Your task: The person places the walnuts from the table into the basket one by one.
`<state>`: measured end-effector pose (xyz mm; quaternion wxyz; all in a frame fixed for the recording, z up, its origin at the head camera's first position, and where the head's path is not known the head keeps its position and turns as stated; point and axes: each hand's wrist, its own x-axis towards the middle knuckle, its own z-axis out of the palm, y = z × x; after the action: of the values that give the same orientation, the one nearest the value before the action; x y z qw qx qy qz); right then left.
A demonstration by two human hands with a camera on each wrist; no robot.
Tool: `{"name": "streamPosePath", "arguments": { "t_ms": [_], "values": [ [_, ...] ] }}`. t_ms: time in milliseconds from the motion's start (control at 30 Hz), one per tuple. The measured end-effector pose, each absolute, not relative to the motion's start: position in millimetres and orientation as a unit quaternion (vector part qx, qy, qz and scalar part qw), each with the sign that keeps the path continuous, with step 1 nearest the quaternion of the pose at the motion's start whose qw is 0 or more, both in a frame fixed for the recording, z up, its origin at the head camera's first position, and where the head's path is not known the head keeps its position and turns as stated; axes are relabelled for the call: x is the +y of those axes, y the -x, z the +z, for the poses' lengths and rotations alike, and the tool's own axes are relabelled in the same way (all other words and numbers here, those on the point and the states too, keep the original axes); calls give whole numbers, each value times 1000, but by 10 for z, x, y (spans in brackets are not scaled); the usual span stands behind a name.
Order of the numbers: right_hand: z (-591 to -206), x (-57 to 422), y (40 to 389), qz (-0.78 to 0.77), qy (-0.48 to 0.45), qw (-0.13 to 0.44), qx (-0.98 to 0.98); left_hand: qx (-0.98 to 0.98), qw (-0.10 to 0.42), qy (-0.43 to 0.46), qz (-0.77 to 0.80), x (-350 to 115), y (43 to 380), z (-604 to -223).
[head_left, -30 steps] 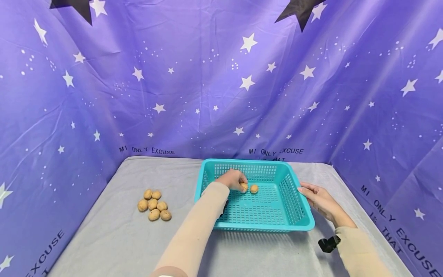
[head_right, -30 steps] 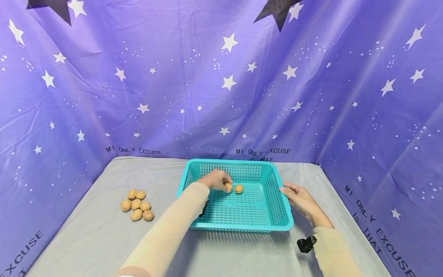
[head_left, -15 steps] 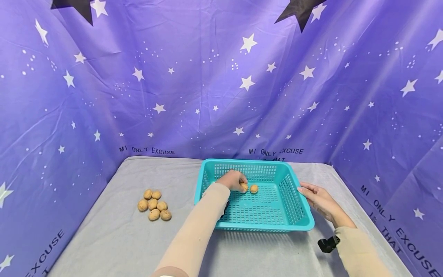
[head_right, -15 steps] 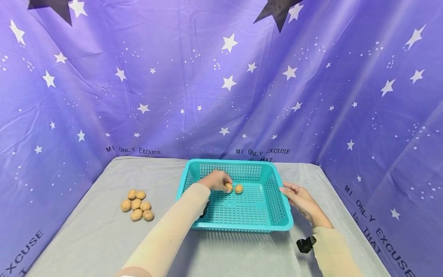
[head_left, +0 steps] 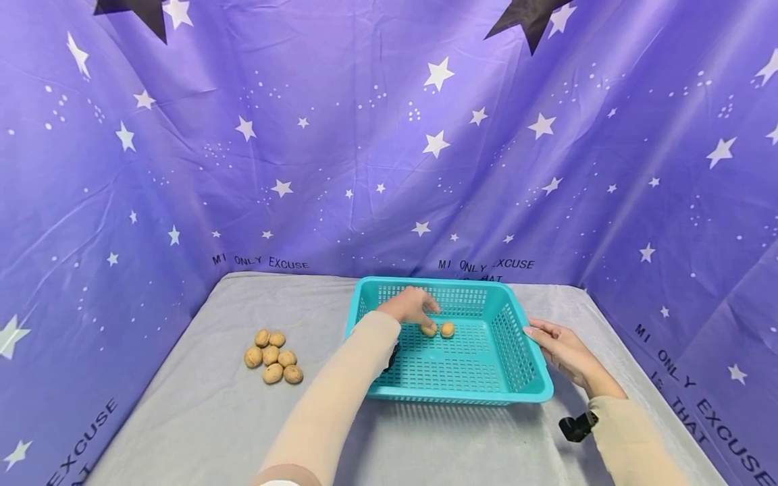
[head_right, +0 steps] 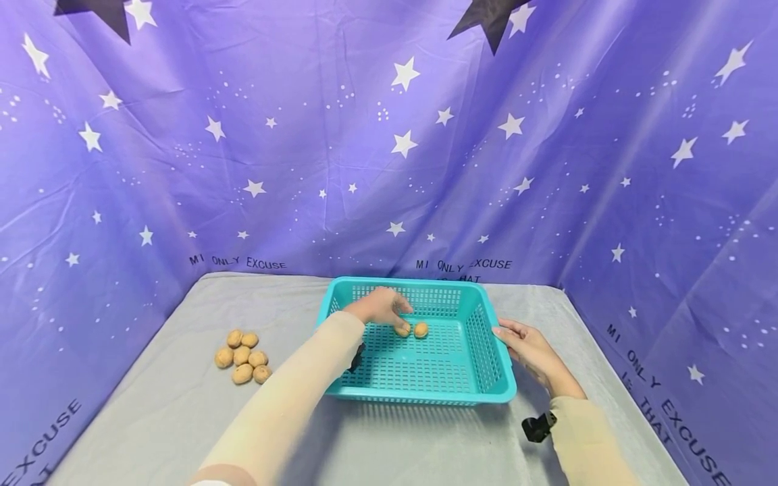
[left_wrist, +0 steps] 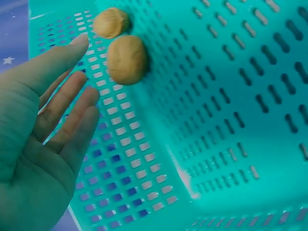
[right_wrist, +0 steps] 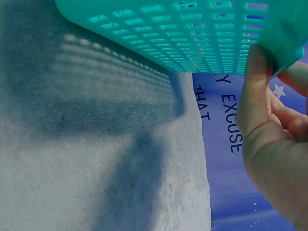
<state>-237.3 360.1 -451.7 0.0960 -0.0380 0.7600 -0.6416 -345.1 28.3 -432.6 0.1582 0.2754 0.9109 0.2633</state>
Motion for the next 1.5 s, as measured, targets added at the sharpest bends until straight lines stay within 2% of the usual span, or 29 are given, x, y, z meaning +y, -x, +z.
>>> {"name": "streamPosePath", "arguments": {
  "t_ms": [533,867,1500],
  "values": [
    [-4546,3621,2358,-636,39,93,765,897,130,-318,278,102,3422,-4008],
    [-4565,3611,2370,-644,43,92,758,895,82,-315,305,-262,3508,-3875],
    [-4533,3604,2370,-630,31,90,771,907,9,-273,321,-1088,3440,-3798]
  ]
}}
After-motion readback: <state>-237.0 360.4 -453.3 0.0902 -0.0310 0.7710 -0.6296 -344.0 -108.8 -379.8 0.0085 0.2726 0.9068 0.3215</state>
